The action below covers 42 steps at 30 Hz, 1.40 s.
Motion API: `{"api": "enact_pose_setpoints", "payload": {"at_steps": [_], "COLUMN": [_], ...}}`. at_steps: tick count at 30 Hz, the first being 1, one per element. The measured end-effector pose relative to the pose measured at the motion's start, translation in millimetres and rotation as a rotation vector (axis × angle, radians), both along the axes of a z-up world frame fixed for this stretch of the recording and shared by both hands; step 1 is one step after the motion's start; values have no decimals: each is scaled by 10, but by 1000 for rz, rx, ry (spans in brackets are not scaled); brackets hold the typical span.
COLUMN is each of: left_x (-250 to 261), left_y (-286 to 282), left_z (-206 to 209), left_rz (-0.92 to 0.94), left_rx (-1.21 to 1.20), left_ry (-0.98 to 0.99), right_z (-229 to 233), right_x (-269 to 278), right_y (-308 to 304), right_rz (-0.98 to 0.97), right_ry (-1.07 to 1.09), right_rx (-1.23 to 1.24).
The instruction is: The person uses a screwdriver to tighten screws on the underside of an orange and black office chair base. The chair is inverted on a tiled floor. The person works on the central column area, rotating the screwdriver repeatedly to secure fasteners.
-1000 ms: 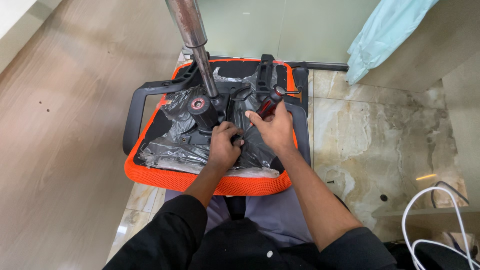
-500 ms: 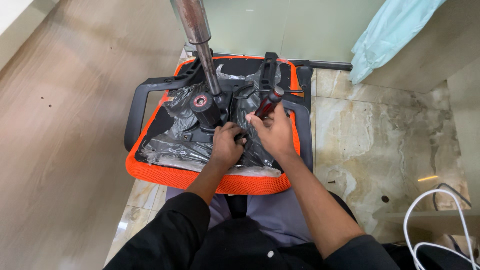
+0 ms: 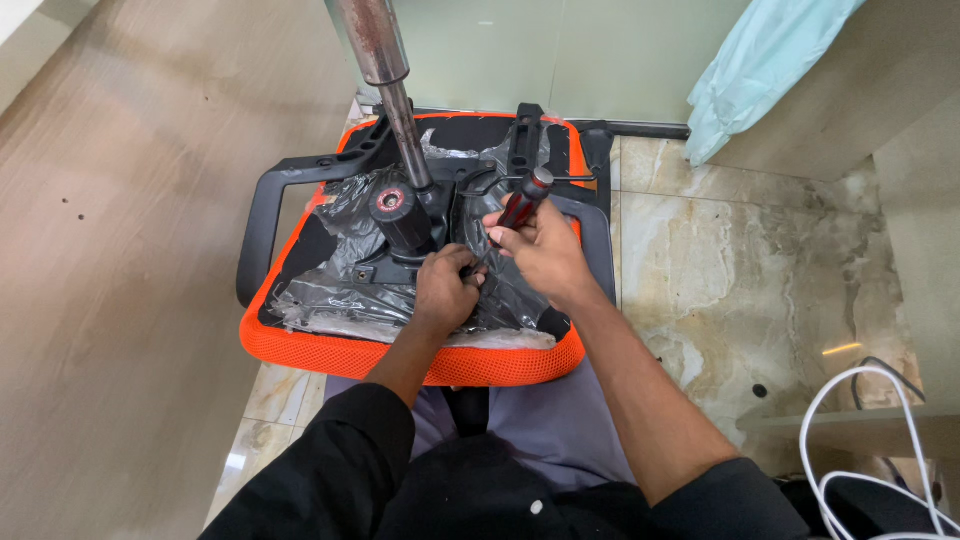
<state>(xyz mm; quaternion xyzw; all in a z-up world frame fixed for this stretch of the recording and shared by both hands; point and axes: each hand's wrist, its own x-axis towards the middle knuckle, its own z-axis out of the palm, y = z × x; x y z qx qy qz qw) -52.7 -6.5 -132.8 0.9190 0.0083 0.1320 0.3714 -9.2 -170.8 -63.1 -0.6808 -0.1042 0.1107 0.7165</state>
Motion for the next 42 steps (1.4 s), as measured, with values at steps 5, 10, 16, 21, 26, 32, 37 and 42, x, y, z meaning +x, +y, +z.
{"api": "enact_pose_setpoints", "payload": {"at_steps": [5,10,16,21,26,32,37,42], "left_x": [-1,-5,-2,-10,-28,-16,-7,-17], "left_y": [2,-3,-15,-16,-27,-29,-16,-15], "left_z": [24,38,58,81,130,97,63,46], "left_rz": [-8,-9,2,12,5,11,7,5], "left_rx": [1,-3,23,14,12,2,-6,-2], "left_ry": [16,0,44,69,103,108,51,46], "right_z": [84,124,82,108,185,245,219,150], "right_x": [-81,-80,-21,-48,-89,-89,-82,-58], "right_y": [-15,19,34,42,63,39,50,27], "right_rz": [-155,-126,-114,-144,-143,-111,-106,-114], "right_ry": [-33,-47,26,-3,5,55,46,58], "right_rx": [-268,-184,-124,-191,-249,-261,-246,-191]}}
